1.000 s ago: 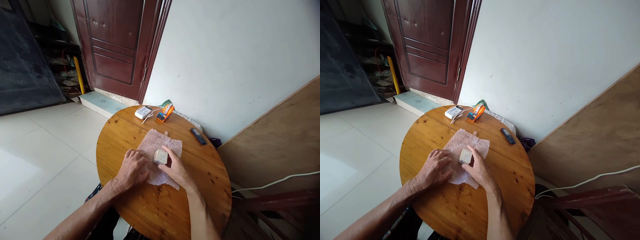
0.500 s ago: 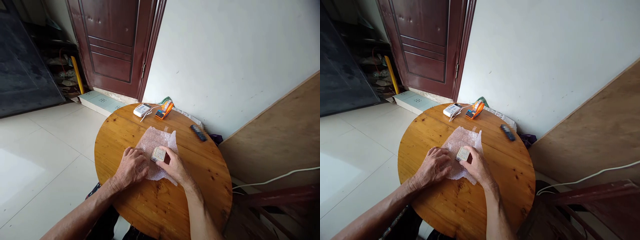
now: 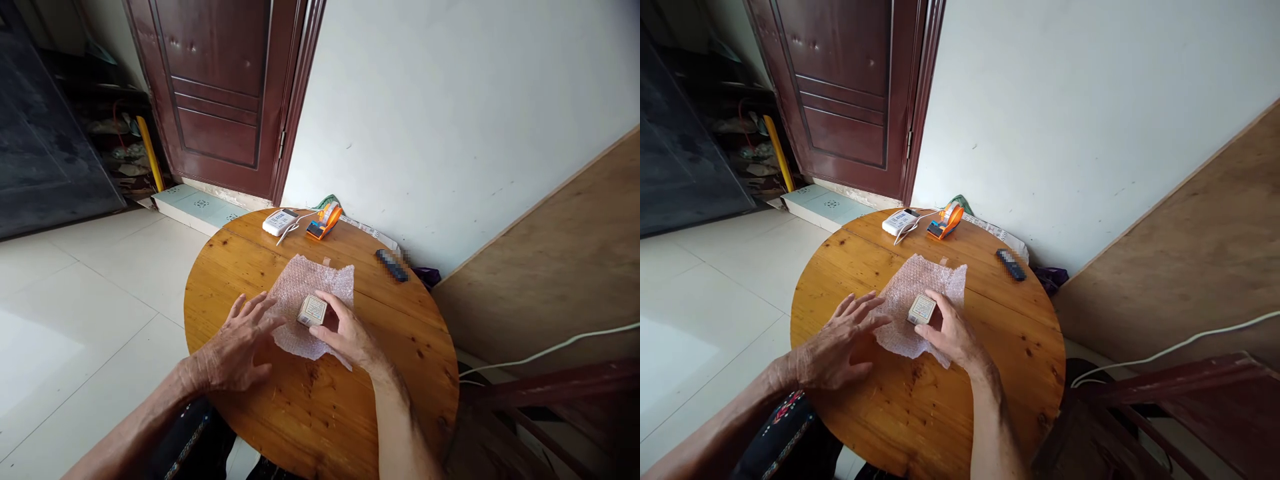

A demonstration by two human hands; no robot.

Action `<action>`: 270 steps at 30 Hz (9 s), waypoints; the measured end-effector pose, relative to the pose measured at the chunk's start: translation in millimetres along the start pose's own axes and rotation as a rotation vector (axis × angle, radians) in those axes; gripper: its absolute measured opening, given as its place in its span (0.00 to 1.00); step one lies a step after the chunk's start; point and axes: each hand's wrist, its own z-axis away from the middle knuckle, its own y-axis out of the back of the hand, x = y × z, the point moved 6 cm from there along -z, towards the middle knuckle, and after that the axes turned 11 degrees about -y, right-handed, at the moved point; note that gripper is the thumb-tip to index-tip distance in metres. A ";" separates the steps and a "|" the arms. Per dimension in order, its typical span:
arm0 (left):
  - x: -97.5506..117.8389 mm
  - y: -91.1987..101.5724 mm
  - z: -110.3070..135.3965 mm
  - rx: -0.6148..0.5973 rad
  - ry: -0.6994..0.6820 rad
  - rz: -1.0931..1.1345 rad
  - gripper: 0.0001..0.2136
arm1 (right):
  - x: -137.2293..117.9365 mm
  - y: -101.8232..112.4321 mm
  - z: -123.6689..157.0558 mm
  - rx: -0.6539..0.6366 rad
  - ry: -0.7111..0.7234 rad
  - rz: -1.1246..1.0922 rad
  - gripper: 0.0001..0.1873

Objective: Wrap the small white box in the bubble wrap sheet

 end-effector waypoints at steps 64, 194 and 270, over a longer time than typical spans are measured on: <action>-59.5 3.9 -51.0 0.159 0.481 0.223 0.15 | -45.9 -1.1 17.9 0.233 0.279 0.572 0.13; -9.4 -46.0 -80.2 0.309 0.164 0.249 0.19 | -1.1 12.9 -3.5 0.392 -0.068 -0.130 0.20; -19.2 -41.4 -78.9 0.331 0.188 0.320 0.20 | -13.3 -14.1 28.1 0.275 0.213 -0.093 0.19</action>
